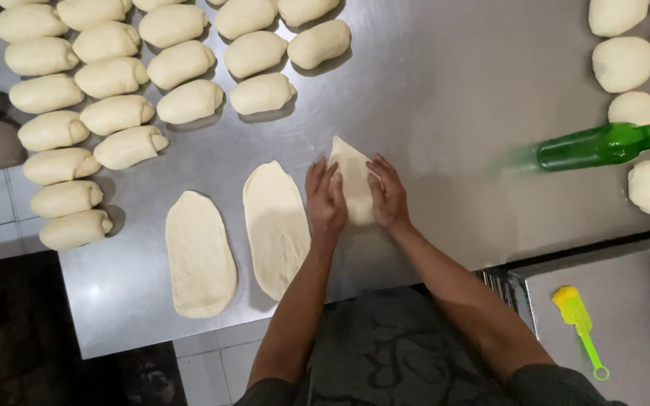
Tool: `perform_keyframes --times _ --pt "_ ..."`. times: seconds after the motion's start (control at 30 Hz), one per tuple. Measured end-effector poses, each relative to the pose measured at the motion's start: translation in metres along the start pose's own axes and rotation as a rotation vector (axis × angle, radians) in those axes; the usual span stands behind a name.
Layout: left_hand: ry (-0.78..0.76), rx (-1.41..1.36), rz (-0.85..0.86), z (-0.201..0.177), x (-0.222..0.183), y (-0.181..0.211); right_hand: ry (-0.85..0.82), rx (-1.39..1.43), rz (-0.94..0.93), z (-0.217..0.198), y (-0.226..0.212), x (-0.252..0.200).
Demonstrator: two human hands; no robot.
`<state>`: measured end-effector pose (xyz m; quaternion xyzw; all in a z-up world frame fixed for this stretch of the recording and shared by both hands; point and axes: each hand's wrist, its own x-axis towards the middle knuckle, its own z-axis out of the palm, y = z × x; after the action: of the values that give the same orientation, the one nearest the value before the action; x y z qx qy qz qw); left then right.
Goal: Rolling pieces of bread dough with a glass bottle and placing the shaped loaves into metal pans.
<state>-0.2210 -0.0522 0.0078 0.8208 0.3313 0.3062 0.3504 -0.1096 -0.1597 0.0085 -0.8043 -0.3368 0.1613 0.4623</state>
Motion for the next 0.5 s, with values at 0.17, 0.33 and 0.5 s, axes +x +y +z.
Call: perform_keyframes --times 0.17,0.33,0.5 --pt "-0.007 -0.022 -0.069 -0.027 -0.034 0.025 0.141 -0.042 -0.186 -0.008 0.016 -0.035" --pt "-0.029 0.151 0.008 -0.016 -0.02 0.042 0.054 -0.194 -0.219 0.005 -0.009 -0.016" --pt "-0.035 0.085 -0.132 0.021 0.032 -0.012 0.11 -0.062 -0.181 0.018 0.001 0.068"
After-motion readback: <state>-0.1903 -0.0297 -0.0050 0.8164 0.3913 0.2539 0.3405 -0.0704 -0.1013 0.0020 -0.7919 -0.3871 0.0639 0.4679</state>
